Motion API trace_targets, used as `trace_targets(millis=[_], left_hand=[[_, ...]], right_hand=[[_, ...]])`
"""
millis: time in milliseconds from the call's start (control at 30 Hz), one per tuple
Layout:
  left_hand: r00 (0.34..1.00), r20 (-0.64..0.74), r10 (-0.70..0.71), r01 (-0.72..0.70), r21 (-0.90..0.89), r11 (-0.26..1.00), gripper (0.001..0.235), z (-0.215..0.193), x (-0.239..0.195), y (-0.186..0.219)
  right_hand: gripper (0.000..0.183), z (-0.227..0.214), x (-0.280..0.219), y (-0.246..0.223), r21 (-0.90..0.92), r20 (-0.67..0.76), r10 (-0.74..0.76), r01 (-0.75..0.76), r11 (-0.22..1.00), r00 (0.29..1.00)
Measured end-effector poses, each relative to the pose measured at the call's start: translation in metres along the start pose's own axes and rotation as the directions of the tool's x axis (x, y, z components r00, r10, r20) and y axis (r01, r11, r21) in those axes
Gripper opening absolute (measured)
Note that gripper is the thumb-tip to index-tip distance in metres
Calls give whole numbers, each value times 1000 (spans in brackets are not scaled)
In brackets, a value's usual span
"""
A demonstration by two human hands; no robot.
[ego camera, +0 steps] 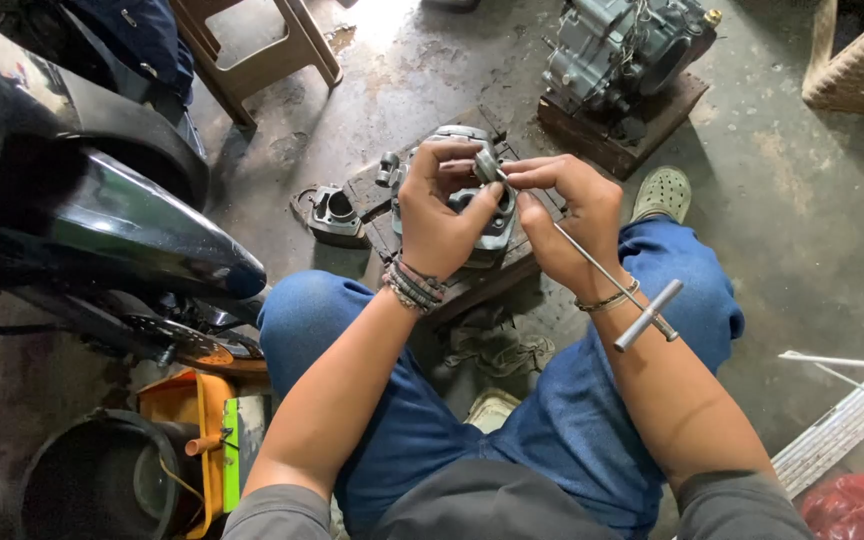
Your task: Repairing a motorcycle engine head by manipulating valve components with a T-handle tool and fingers.
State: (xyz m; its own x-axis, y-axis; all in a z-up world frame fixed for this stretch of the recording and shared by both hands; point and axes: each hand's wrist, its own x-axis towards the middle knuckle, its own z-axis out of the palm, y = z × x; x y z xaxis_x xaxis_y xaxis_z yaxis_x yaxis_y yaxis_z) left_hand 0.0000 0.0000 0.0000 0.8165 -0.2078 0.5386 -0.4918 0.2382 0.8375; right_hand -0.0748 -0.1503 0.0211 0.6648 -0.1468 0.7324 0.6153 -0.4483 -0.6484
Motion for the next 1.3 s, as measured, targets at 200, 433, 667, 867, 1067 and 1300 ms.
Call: trace_targets(millis=[200, 433, 667, 867, 1067, 1300], left_hand=[[991, 34, -128, 132, -172, 976, 35, -4, -4, -18], [980, 61, -191, 200, -335, 921, 33, -6, -1, -23], [964, 81, -252, 263, -411, 873, 28, -1, -2, -13], [962, 125, -242, 272, -397, 877, 36, -2, -4, -18], [945, 140, -295, 327, -443, 835, 35, -4, -7, -24], [911, 155, -381, 407, -478, 778, 37, -6, -4, -27]], right_hand=[[12, 1, -1, 2, 8, -5, -35, 36, 999, 999], [13, 2, 1, -4, -2, -5, -53, 53, 999, 999], [13, 3, 2, -2, -29, -2, -74, 74, 997, 997], [13, 2, 2, 0, -26, -13, -75, 75, 997, 997], [12, 3, 2, -1, -20, -12, -78, 78, 997, 997], [13, 5, 0, 0, -7, -8, -88, 88, 996, 996]])
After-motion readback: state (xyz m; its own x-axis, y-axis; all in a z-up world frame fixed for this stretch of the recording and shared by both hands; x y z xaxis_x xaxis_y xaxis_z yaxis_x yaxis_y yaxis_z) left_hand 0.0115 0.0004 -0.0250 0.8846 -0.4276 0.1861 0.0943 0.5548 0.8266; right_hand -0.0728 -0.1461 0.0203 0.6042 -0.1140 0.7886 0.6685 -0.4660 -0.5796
